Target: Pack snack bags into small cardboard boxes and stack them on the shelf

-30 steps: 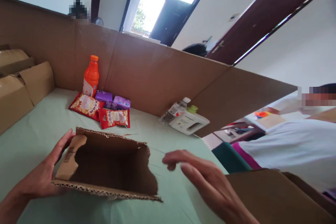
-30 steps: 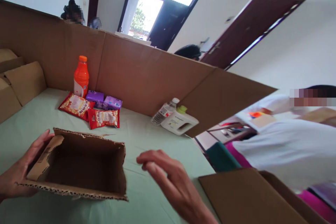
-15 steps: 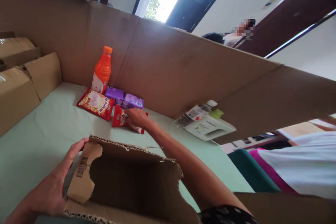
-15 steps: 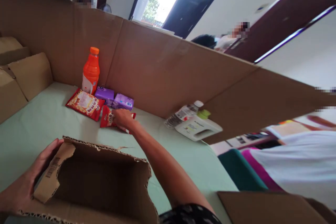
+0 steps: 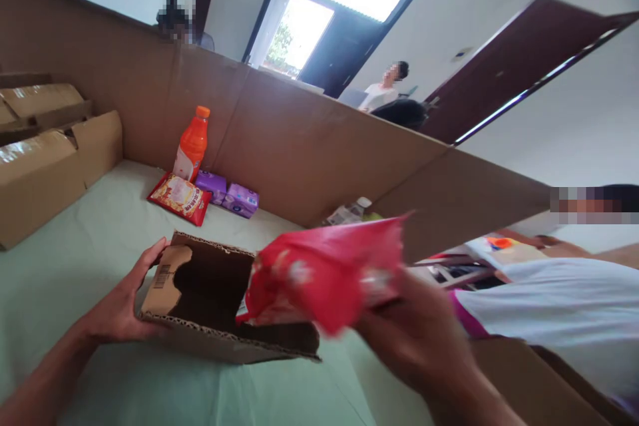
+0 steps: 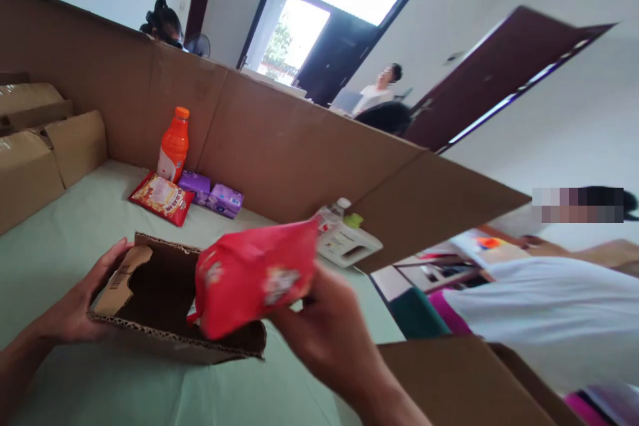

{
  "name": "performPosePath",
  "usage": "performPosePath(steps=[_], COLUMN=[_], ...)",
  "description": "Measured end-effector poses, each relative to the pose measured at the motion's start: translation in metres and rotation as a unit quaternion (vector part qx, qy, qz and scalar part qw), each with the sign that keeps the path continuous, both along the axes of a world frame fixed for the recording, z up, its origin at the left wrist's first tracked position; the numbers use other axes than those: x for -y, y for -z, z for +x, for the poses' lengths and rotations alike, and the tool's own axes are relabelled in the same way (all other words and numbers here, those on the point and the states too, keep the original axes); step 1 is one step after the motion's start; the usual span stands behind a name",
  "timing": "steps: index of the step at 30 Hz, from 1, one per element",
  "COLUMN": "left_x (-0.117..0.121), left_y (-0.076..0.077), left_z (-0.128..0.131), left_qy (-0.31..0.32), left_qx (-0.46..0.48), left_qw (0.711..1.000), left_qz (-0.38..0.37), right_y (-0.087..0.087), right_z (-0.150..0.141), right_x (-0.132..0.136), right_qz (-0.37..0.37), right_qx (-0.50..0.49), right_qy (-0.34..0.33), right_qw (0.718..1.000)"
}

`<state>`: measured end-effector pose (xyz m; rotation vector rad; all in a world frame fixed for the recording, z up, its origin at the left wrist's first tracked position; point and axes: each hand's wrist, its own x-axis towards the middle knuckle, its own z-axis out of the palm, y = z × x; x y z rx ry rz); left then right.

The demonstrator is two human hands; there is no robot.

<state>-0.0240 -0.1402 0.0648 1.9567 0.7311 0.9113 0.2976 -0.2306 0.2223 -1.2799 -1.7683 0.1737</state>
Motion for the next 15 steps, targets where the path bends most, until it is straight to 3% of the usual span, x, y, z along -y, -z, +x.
performPosePath(steps=[2, 5, 7, 11, 15], left_x=[0.0, 0.001, 0.001, 0.001, 0.002], left_y=[0.001, 0.001, -0.001, -0.004, 0.0], left_z=[0.0, 0.002, 0.003, 0.003, 0.001], left_qy=[-0.005, -0.013, -0.011, 0.001, -0.007], left_qx=[-0.004, -0.005, 0.003, 0.006, -0.017], left_qw=[1.0, 1.0, 1.0, 1.0, 0.999], left_qz=[0.0, 0.001, 0.007, 0.014, 0.026], right_y=[0.003, 0.002, -0.002, 0.0, 0.024], right_z=[-0.018, -0.043, -0.06, -0.086, -0.1], right_x=[-0.001, -0.018, -0.034, -0.061, -0.072], right_qz=[-0.104, -0.278, -0.343, -0.363, -0.38], right_qx=[0.14, 0.349, 0.429, 0.51, 0.532], right_qy=[-0.034, -0.06, -0.068, -0.049, -0.055], right_qw=[0.984, 0.893, 0.833, 0.778, 0.754])
